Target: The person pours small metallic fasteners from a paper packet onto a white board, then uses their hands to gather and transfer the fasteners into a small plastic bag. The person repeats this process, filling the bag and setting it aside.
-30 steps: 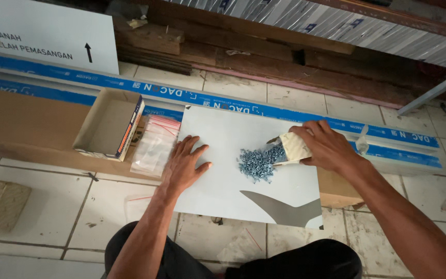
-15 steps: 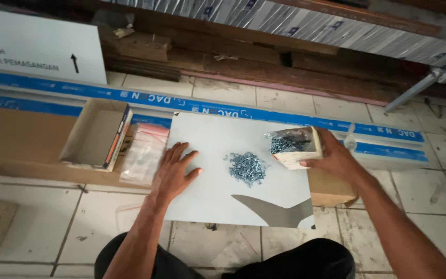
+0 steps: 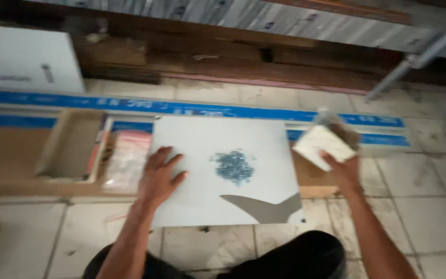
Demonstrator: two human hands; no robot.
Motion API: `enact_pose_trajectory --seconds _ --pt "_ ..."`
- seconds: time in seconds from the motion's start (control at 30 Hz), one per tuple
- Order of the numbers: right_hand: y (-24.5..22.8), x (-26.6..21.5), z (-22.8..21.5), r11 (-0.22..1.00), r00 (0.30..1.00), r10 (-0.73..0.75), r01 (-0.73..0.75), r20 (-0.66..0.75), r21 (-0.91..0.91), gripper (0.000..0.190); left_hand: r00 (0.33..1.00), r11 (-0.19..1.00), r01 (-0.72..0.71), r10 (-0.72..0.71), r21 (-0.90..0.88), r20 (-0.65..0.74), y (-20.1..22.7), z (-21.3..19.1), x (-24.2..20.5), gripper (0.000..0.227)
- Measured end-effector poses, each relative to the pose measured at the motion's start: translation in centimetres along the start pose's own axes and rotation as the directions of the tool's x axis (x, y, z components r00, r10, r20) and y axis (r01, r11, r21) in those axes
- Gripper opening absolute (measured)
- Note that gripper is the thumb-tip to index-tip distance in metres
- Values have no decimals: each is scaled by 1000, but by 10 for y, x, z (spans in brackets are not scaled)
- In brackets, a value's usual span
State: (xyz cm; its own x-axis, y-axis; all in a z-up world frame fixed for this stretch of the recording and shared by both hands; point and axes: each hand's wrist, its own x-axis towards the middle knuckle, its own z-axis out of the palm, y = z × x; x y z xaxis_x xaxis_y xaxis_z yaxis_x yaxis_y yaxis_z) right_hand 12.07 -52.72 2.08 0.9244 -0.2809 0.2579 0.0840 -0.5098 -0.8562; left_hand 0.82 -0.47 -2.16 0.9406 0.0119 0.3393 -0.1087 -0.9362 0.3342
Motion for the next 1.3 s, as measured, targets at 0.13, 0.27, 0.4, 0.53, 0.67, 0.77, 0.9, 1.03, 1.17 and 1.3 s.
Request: enact_pose_trajectory --seconds 0.13,0.27,0.4,0.53,0.67,0.77,0.9,1.03,1.17,1.3 --pt "-42 -19 -16 956 999 -41 29 35 290 52 996 995 -90 89 -51 -18 -12 -1 -3 53" --pt "-66 -39 -19 995 994 81 -76 -77 66 71 995 988 -104 103 -110 -18 -8 -8 -2 44" --pt "-62 -45 -19 999 995 53 -51 -90 19 91 995 972 -94 90 -214 -33 -9 -10 2 42" --pt "-93 -56 -17 982 981 177 -181 -77 -50 95 998 942 -15 -6 -336 -62 0 -41 6 38" --pt "-85 -52 -16 965 964 253 -257 -85 -50 106 923 976 84 -152 -202 -354 6 -96 15 32" --pt "-80 -52 -18 981 982 191 -191 -11 41 100 911 955 261 -293 -143 -291 -19 -95 4 49" --pt "-104 -62 -25 982 991 -104 88 90 169 87 903 904 428 -426 27 -46 -56 -59 -6 93" --pt "-50 -62 -42 992 1000 17 -19 17 126 103 880 876 473 -474 99 -12 -55 -57 0 84" --pt "-61 -81 -66 954 933 -299 294 -199 -53 81 908 900 411 -391 147 -151 -55 -61 2 63" --pt "-155 -100 -59 735 685 -676 650 -271 -192 40 898 950 296 -241 99 -368 -54 -59 6 54"
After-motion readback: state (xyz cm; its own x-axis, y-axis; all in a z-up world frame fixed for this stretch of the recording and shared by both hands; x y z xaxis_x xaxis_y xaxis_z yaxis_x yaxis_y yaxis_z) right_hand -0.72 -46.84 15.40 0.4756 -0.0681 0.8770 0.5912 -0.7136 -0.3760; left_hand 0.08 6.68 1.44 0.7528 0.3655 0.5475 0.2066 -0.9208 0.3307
